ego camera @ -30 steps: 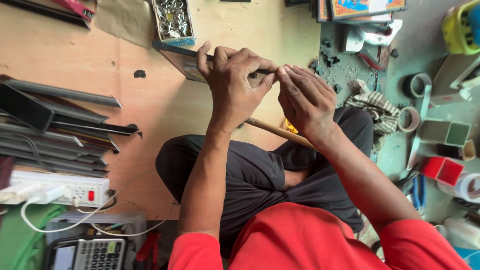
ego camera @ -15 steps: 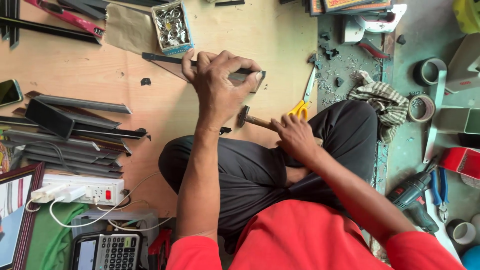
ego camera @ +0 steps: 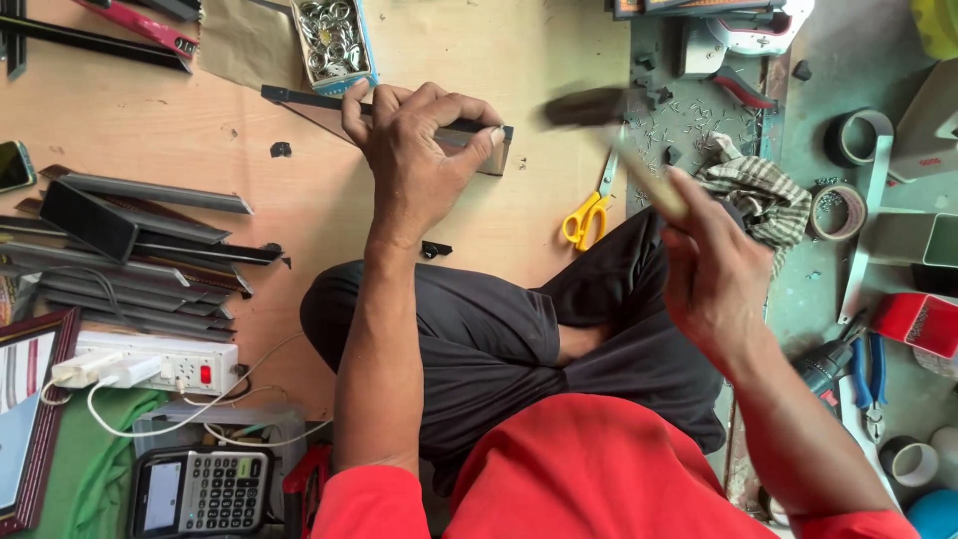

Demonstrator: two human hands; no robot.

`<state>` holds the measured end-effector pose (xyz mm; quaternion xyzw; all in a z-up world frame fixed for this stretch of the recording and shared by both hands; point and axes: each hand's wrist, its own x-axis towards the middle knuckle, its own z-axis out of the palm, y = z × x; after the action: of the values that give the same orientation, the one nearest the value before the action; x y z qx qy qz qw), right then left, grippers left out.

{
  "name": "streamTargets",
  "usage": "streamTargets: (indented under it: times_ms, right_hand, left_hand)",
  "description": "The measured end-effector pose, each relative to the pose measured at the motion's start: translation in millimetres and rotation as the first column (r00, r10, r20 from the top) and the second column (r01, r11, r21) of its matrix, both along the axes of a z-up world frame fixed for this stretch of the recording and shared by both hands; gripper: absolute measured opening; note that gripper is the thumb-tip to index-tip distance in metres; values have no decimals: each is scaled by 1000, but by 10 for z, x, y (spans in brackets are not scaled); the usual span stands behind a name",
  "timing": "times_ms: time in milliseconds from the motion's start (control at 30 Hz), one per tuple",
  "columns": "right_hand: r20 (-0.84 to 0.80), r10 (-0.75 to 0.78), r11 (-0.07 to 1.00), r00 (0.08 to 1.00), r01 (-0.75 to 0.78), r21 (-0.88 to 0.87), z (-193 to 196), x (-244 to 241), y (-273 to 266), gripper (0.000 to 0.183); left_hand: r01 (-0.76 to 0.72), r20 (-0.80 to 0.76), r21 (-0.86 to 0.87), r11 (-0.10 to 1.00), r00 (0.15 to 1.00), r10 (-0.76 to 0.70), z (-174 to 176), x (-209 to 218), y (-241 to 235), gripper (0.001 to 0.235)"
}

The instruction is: The person sits on the floor assembling a picture frame. They fit the backing board into the frame, press corner clips into place, hammer a fastener, drill a screw with a cordless drill, measure the top edge with a metal ruler, and attach a metal hanging ring to the frame back.

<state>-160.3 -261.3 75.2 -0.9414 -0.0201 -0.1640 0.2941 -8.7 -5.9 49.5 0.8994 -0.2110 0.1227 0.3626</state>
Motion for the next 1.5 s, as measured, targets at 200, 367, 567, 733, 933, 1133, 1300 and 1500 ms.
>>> streamTargets:
  times_ms: [200, 367, 567, 733, 933, 1133, 1300, 1500]
  right_hand:
    - [88, 44, 992, 995, -33, -122, -79, -75, -51, 42]
    - [56, 35, 965, 998, -20, -260, 55, 31, 2, 44]
    - [229, 77, 992, 970, -51, -119, 40, 19, -14, 47]
    - [77, 40, 937, 996, -10, -348, 52, 45, -73, 45]
    - [36, 77, 928, 996, -58, -367, 226, 61, 87, 49]
    - [130, 19, 986, 991, 2, -165, -195, -170, 2, 44]
    - [-195, 3, 910, 981, -84, -407, -1080, -280, 59, 39]
    - [-268, 16, 906, 963, -127, -403, -1990, 420, -517, 22]
  left_hand:
    - [1, -14, -3, 1000, 1000, -1, -32, -41, 34, 7]
    - [33, 35, -11, 999, 999, -33, -29, 3, 11, 8]
    - [31, 80, -7, 999, 996, -30, -108, -13, 96, 17]
    - [45, 126, 36, 998, 991, -49, -167, 10, 147, 16]
    - [36, 163, 58, 998, 986, -45, -243, -15, 138, 23]
    - [51, 229, 58, 997, 971, -63, -211, -8, 148, 20]
    - [20, 237, 86, 996, 971, -40, -333, 60, 81, 14]
    - [-103, 215, -285, 953, 962, 169, -272, 74, 232, 15]
